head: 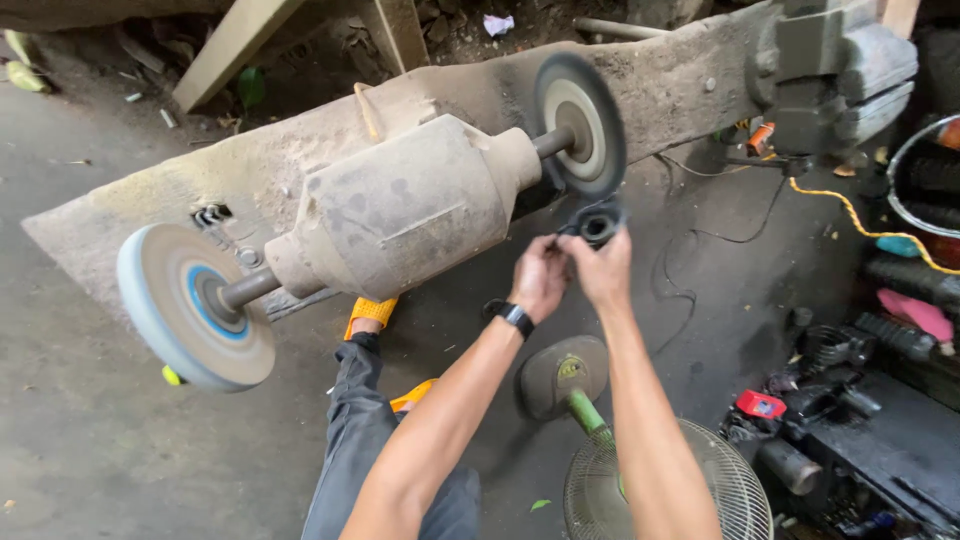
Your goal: The person walks to a grinding machine and uses it to smooth the edges of a metal part. They hold the part with both hands, pressing it against the rotating wheel, and rotate the object to grind different sides.
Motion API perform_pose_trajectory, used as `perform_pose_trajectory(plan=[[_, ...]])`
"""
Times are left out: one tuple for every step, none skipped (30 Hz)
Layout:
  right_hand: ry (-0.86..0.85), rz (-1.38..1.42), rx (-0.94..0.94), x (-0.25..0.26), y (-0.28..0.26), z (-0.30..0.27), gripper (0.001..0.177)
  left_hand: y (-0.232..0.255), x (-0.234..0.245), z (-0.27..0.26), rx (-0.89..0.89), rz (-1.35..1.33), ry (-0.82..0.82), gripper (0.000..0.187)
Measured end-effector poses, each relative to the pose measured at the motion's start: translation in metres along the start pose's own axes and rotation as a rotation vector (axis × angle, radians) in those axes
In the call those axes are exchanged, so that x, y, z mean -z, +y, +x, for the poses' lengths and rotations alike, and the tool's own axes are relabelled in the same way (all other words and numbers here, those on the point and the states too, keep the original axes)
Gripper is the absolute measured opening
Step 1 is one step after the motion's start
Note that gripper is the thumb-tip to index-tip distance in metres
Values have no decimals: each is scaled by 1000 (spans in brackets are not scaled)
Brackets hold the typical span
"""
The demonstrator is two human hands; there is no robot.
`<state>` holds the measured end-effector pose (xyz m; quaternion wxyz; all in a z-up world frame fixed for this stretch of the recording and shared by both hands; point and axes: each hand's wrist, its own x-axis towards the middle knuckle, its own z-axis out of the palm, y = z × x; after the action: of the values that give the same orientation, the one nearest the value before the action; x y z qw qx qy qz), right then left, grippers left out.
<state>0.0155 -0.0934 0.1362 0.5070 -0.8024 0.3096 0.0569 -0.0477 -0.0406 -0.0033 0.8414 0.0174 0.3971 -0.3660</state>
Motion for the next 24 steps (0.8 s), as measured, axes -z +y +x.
perform_pose_trajectory(plan=[[-4, 7, 2, -7, 3, -1, 32, 13, -4, -13, -7, 5, 2, 25], [-44, -1, 67, -11, 5, -2, 31, 25, -9, -26, 8, 28, 27, 24], [-85, -10, 133, -15, 8, -3, 31, 36, -15, -39, 22, 51, 52, 25], [-80, -11, 131, -11, 5, -3, 31, 29, -10, -29, 27, 53, 52, 25], [-80, 0, 81, -7, 2, -3, 30, 22, -5, -20, 9, 65, 45, 24], [-82, 6, 31, -2, -2, -2, 28, 14, 0, -10, -8, 74, 38, 24], [-79, 2, 29, 9, -4, -2, 28, 6, -14, -11, -3, 71, 37, 24], [-54, 44, -10, 19, -6, 0, 28, 1, -30, -9, -6, 52, -25, 22], [-29, 85, -49, 29, -9, 3, 28, -4, -45, -8, -9, 32, -86, 20], [-35, 82, -47, 32, -17, 0, 28, -5, -55, -16, -14, 27, -87, 20], [-21, 102, -33, 35, -24, -3, 29, -6, -65, -23, 1, 40, -85, 19], [-9, 127, -24, 36, -30, -8, 30, -5, -71, -34, 14, 57, -74, 18], [-17, 130, -28, 35, -26, -14, 30, -5, -65, -43, 8, 55, -68, 18], [-26, 120, -31, 33, -22, -17, 33, -2, -60, -50, -13, 49, -105, 18], [-34, 110, -34, 30, -18, -20, 35, 1, -55, -57, -35, 45, -142, 19], [-41, 114, -34, 25, -10, -18, 35, 7, -52, -60, -42, 46, -139, 19], [-68, 124, -43, 21, -1, -16, 35, 12, -50, -62, -59, 40, -111, 19], [-91, 134, -56, 17, 9, -17, 35, 15, -46, -66, -70, 36, -82, 20], [-93, 138, -59, 13, 15, -16, 35, 15, -34, -60, -73, 39, -78, 20], [-105, 169, -57, 11, 20, -13, 34, 14, -24, -52, -90, 67, -59, 19], [-118, 200, -55, 9, 25, -10, 34, 14, -15, -43, -107, 95, -41, 18], [-116, 200, -54, 9, 18, -7, 34, 16, -20, -41, -106, 95, -43, 18], [-107, 210, -80, 8, 12, -3, 33, 18, -26, -39, -97, 112, -41, 19], [-95, 219, -109, 9, 7, -2, 31, 18, -31, -38, -83, 129, -38, 20]])
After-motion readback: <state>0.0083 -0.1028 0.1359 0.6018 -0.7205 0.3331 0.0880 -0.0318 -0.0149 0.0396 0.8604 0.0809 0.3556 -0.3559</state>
